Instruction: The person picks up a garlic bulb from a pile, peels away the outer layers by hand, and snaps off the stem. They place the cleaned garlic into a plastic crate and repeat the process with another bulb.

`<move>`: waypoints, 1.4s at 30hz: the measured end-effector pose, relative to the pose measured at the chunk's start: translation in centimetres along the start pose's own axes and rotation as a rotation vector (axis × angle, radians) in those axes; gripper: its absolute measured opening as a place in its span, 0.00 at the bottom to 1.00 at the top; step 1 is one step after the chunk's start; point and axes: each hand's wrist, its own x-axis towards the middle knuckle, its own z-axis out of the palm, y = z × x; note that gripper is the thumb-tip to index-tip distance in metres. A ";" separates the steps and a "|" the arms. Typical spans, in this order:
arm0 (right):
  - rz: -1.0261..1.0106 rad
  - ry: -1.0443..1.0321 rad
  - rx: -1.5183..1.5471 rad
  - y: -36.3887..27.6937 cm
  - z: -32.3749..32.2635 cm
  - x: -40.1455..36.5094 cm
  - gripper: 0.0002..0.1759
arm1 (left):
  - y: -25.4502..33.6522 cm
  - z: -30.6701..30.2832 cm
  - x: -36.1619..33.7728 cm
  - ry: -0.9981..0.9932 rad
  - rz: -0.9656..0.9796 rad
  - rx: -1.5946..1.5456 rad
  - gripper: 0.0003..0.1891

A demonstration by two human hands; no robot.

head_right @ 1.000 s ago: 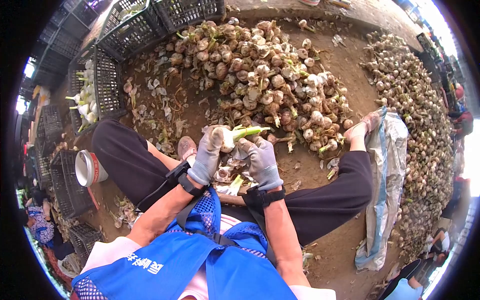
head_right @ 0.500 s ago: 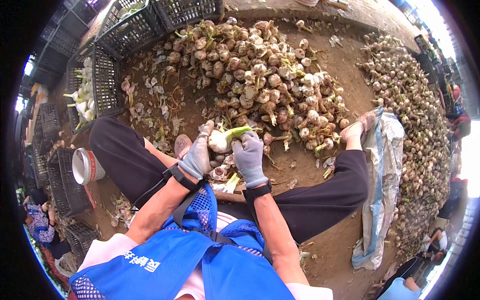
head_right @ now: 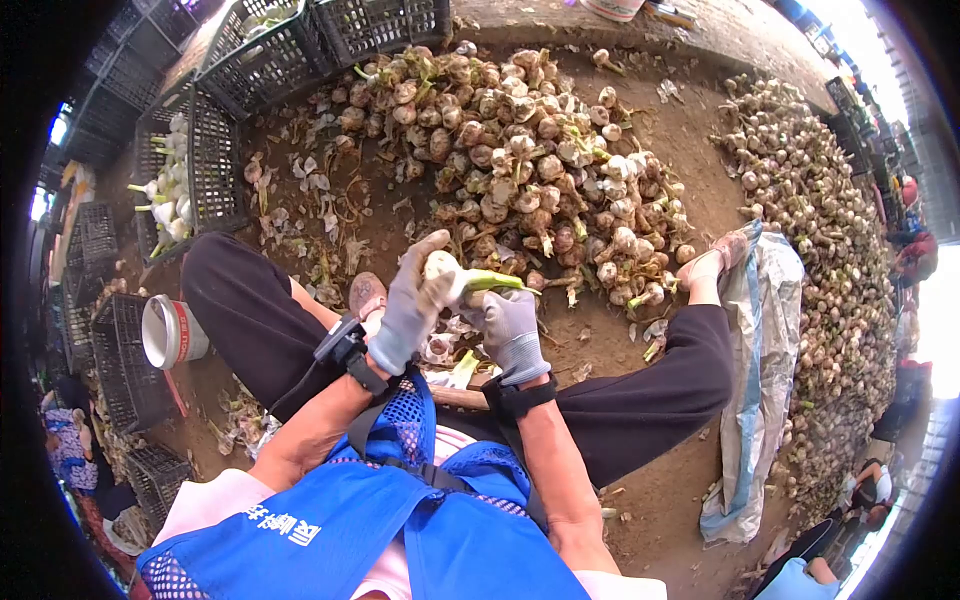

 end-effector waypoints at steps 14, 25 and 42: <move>0.307 0.185 0.147 2.4 1.7 -0.5 0.09 | -2.6 -0.8 -0.2 -0.109 0.414 0.802 0.25; 0.432 0.220 0.167 1.8 -3.8 0.5 0.08 | -2.5 -1.4 1.0 -0.080 -0.263 -0.494 0.12; 0.067 0.110 -0.482 -1.2 -1.1 0.8 0.13 | -1.9 -0.4 2.1 -0.058 -0.082 -0.076 0.18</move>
